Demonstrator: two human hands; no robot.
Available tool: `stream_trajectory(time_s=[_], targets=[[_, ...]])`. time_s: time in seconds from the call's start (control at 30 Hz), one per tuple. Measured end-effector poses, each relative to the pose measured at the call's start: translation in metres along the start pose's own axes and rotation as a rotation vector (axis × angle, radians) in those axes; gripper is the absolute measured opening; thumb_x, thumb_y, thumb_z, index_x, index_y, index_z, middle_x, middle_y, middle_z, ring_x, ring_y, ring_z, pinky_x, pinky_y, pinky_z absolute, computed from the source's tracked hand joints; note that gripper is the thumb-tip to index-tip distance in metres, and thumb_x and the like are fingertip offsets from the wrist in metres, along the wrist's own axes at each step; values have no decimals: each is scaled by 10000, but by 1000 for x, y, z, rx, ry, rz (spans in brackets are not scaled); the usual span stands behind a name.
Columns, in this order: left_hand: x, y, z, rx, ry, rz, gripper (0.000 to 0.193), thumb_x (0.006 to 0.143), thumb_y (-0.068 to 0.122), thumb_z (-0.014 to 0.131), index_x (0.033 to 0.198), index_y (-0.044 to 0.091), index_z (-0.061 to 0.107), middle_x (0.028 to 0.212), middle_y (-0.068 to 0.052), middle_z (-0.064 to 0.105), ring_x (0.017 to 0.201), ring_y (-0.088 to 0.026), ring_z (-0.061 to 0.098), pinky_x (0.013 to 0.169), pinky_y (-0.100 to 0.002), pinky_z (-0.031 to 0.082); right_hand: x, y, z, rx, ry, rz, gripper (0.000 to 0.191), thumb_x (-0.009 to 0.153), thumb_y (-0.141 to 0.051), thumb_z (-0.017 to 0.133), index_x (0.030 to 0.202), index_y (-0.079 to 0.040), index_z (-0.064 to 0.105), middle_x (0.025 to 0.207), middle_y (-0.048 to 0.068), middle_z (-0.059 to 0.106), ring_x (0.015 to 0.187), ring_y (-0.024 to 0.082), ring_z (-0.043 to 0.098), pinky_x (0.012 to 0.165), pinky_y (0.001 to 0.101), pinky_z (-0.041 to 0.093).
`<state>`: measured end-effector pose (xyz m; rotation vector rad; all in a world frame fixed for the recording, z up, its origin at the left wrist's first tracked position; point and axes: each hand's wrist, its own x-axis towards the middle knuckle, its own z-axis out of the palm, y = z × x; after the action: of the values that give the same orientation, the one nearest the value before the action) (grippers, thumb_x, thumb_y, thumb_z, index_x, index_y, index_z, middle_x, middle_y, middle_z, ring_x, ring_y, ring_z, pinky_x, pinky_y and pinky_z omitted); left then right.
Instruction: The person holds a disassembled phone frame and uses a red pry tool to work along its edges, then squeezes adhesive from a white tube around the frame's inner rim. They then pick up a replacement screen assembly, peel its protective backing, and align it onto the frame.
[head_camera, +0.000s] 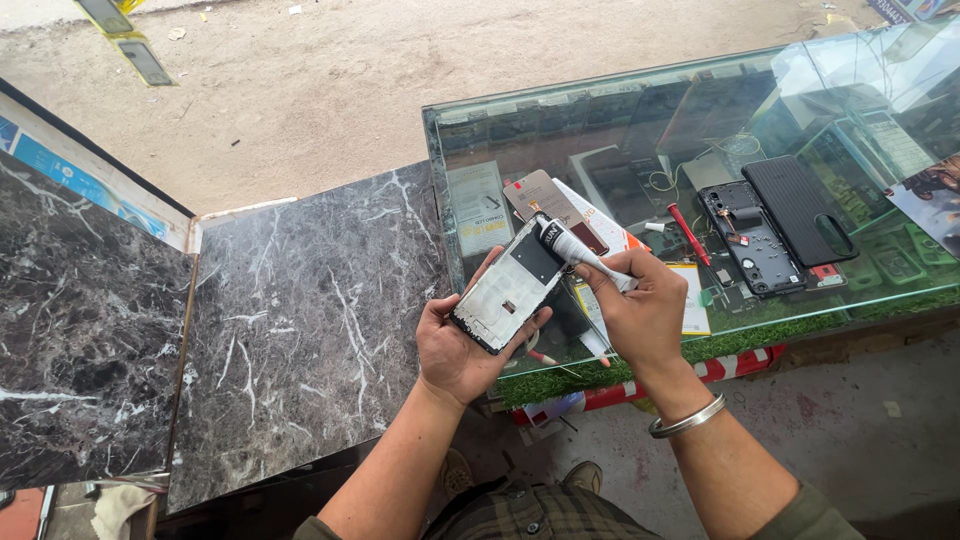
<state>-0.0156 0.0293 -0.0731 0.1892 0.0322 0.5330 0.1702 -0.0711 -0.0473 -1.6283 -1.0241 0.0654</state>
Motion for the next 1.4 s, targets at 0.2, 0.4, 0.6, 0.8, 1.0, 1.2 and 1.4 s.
stream_trajectory(time_s=[0.2,0.4,0.6,0.8,1.0,1.2,1.4], targets=[[0,0,0,-5,-16,-2,764,864,334,389,1604,148,355,1630,-146,381,1490,-355,377,1239,-608,277,0,0,-1,28,-22,50,128,881,-54,823,922,25,731,833,82,771,738,66,664,613,239,509],[0,0,0,-22,-18,-6,773,858,329,402,1608,151,348,1631,-148,379,1493,-354,373,1240,-603,274,-1,1,0,113,-37,9,121,891,-49,809,965,22,745,892,88,774,796,60,678,645,223,530],[0,0,0,-22,-26,-6,776,858,329,404,1611,150,341,1631,-146,381,1495,-350,373,1244,-602,272,-1,2,-2,35,-80,58,110,875,-32,819,933,31,750,854,96,781,733,72,654,580,244,500],[0,0,0,-20,-20,-4,770,863,328,394,1609,148,344,1627,-149,382,1493,-353,373,1244,-603,268,-3,3,0,123,-92,11,107,887,-19,800,956,26,732,889,88,778,796,58,682,635,219,538],[0,0,-2,-21,-34,0,770,865,327,393,1610,140,343,1628,-152,383,1496,-357,371,1246,-606,266,-4,3,0,142,-93,61,98,882,-23,801,951,20,746,869,85,781,766,57,687,612,218,529],[0,0,-1,-30,-31,-3,770,865,325,396,1611,143,347,1628,-149,385,1497,-352,370,1247,-604,265,-3,3,0,149,-78,81,114,870,-23,805,928,39,728,857,95,776,756,56,690,593,216,530],[0,0,0,-27,-24,-1,765,866,324,397,1608,143,350,1623,-149,392,1495,-353,373,1245,-607,261,-4,2,1,201,-88,67,103,881,-16,797,930,37,723,872,90,774,774,56,691,620,215,542]])
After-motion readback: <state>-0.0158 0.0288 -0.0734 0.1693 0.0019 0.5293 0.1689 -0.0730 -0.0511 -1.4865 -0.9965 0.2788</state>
